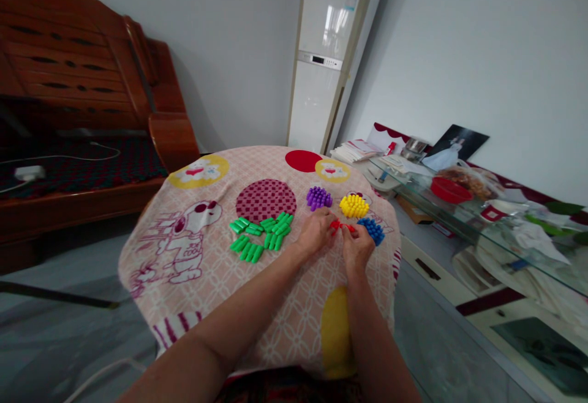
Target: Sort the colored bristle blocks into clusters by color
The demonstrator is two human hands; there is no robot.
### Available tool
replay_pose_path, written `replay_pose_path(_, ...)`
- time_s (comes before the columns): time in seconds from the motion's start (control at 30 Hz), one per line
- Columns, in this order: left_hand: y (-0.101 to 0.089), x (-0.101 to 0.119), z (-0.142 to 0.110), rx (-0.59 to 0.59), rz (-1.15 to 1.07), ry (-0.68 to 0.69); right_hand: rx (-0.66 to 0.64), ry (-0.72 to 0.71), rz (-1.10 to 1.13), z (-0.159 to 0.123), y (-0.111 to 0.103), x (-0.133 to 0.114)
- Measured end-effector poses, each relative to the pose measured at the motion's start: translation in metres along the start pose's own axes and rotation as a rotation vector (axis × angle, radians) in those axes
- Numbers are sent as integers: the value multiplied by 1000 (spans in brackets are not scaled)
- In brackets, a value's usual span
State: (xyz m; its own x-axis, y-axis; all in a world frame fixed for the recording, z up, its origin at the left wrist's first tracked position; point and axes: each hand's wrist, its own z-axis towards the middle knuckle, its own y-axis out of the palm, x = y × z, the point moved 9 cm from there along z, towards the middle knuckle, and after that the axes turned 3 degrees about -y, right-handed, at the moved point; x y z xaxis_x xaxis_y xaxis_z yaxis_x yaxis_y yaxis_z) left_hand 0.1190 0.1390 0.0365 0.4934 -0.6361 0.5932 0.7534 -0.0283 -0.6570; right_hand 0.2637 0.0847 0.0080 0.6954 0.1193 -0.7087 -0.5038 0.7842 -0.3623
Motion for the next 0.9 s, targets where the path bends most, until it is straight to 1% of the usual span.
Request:
replay_pose_path(0.1,-34,-14,0,112,-19,-55,6,-20,60,0,-1,-4)
replay_pose_path(0.17,-56,-32,-2,186,-51,-142,4,-40,95,-1,-1,-8)
replay_pose_path(0.23,-70,-48,-5,209,-70,-214,-18,-80,116,-3,2,-16)
replay_pose_path(0.3,-73,-58,-8,174,-97,-242,-64,-142,129,-6,8,-27)
replay_pose_path(0.4,-66,-63,-10,104,-157,-247,-161,-267,123,-17,23,-45)
replay_pose_path(0.47,-61,-65,-10,80,-176,-250,-225,-354,72,-25,35,-54)
replay_pose_path(0.53,-58,-67,-11,62,-173,-265,-267,-411,-22,-32,46,-57)
replay_pose_path(0.7,-60,-81,-13,74,-162,-349,-334,-437,-238,-36,60,-50)
replay_pose_path(0.8,-67,-91,-14,104,-170,-378,-339,-447,-296,-35,62,-47)
replay_pose_path(0.9,-78,-100,-15,141,-174,-385,-314,-453,-302,-33,60,-47)
